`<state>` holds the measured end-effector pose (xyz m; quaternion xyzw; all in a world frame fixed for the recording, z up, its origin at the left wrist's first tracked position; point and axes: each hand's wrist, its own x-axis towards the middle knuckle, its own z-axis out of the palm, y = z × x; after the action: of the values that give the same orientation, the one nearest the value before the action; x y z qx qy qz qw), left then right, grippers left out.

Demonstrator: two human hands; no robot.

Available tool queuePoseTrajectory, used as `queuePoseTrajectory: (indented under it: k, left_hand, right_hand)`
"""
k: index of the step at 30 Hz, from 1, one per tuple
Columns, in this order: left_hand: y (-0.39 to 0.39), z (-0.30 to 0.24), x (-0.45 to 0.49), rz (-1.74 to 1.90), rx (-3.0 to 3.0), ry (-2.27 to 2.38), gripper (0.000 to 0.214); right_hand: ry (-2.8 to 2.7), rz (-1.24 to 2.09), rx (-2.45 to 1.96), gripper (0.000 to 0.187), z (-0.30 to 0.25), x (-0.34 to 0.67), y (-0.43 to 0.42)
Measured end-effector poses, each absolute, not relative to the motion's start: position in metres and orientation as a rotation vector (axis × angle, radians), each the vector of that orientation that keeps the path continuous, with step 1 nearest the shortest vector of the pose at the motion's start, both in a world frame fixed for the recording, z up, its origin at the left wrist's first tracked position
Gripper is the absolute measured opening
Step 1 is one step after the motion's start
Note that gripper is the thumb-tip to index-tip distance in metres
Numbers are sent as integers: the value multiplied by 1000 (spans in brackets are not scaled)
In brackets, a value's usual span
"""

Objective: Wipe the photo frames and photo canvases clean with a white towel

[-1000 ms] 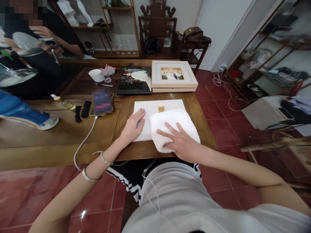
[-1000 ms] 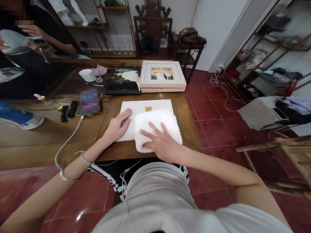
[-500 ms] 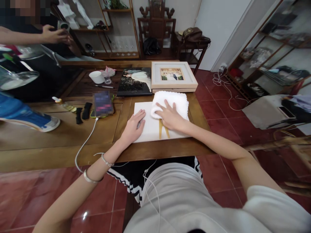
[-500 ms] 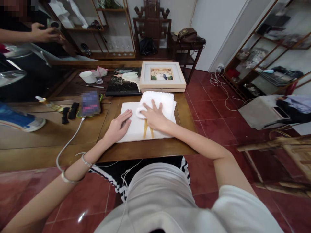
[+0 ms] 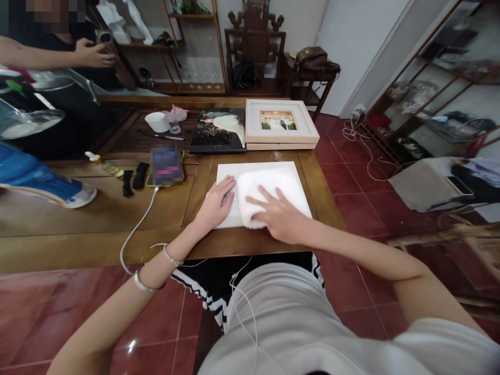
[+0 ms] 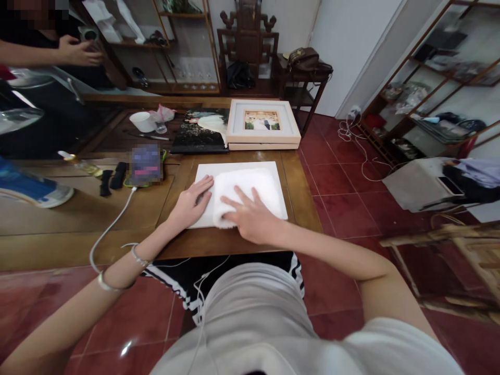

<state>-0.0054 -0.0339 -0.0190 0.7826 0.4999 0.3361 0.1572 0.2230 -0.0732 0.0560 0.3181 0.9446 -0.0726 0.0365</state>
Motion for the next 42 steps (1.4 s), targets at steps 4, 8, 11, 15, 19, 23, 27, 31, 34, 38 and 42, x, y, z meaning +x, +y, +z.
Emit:
queuePoseTrajectory:
  k: [4, 8, 11, 15, 19, 23, 27, 31, 34, 38, 42]
  left_hand:
    - [-34, -19, -6, 970, 2229, 1439, 43]
    - [-34, -17, -5, 973, 2217, 1439, 43]
    - [-34, -17, -5, 956, 2213, 1433, 43]
    - [-33, -19, -6, 962, 2239, 1407, 45]
    - [-33, -21, -6, 980, 2241, 1409, 44]
    - [-33, -21, -6, 968, 2244, 1411, 43]
    - [-33, -21, -6, 966, 2229, 1426, 43]
    - [-34, -20, -6, 973, 2213, 1434, 44]
    - [-36, -15, -5, 1054, 2184, 1429, 47]
    - [-41, -7, -5, 1327, 2122, 1398, 53]
    - [-43, -5, -7, 1448, 2035, 1364, 54]
  right_hand:
    - [2880, -148, 1099, 63, 55, 214, -17]
    - [2846, -125, 1181, 63, 55, 197, 12]
    - [2821, -54, 1259, 58, 48, 185, 2]
    - [2864, -22, 1175, 51, 44, 186, -48]
    - [2908, -163, 972, 43, 55, 202, -98]
    - [2937, -303, 887, 46, 60, 220, -103]
    - [2973, -282, 1002, 56, 54, 230, -65]
    - [2930, -227, 1205, 59, 53, 218, -16]
    - [2860, -213, 1338, 59, 52, 193, 5]
    - [2857, -118, 1270, 54, 45, 161, -10]
    - [2995, -89, 911, 46, 47, 162, -60]
